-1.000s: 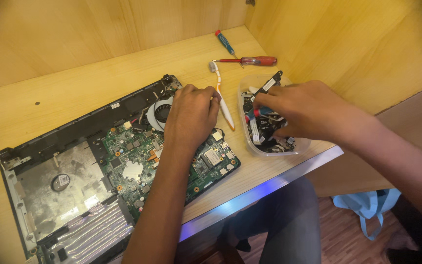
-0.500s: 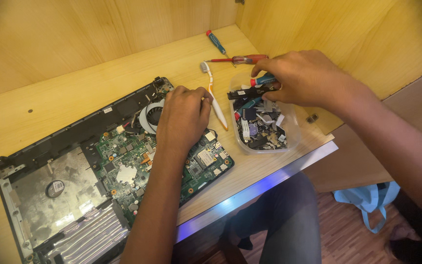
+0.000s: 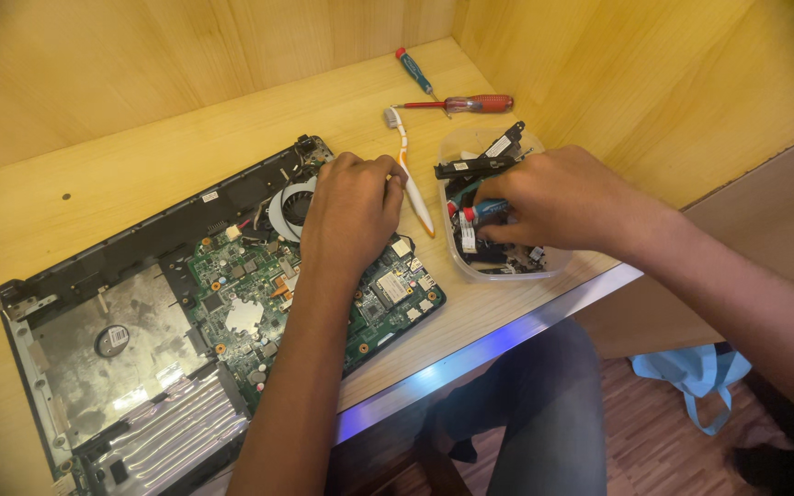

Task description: The person uses a screwdriver to remove screws from a disassembled laptop motherboard. They place the removed screws into a plastic container and continue unscrewing various components from the board.

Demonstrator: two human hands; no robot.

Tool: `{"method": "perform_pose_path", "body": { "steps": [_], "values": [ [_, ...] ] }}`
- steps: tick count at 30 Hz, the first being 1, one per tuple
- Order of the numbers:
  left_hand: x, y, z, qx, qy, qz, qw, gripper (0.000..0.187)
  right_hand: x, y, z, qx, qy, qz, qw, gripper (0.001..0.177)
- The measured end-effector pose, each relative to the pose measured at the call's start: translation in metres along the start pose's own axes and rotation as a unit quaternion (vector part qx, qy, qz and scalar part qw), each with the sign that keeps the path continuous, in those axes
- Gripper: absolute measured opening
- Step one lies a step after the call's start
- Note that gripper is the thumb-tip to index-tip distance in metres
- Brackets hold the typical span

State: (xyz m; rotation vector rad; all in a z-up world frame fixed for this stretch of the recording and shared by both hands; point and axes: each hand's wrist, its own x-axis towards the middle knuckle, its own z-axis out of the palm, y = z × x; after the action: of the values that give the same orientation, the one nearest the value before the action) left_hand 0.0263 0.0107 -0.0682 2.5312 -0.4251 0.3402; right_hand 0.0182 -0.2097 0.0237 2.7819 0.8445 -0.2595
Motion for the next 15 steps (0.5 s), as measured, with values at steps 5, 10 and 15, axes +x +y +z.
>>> {"method": "perform_pose_path", "body": {
  "steps": [5,10,15],
  "values": [
    [0.001,0.000,0.002,0.008,-0.001,0.001,1.000,0.016,-0.001,0.004,-0.010,0.036,-0.008,0.021,0.999,0.028],
    [0.001,0.001,-0.001,0.003,-0.002,-0.003,1.000,0.016,-0.004,0.010,-0.033,0.147,-0.011,0.056,0.987,0.029],
    [0.000,-0.003,0.009,0.027,0.066,0.054,0.996,0.014,0.010,0.032,-0.035,0.101,0.019,0.132,0.986,0.046]
  ]
}}
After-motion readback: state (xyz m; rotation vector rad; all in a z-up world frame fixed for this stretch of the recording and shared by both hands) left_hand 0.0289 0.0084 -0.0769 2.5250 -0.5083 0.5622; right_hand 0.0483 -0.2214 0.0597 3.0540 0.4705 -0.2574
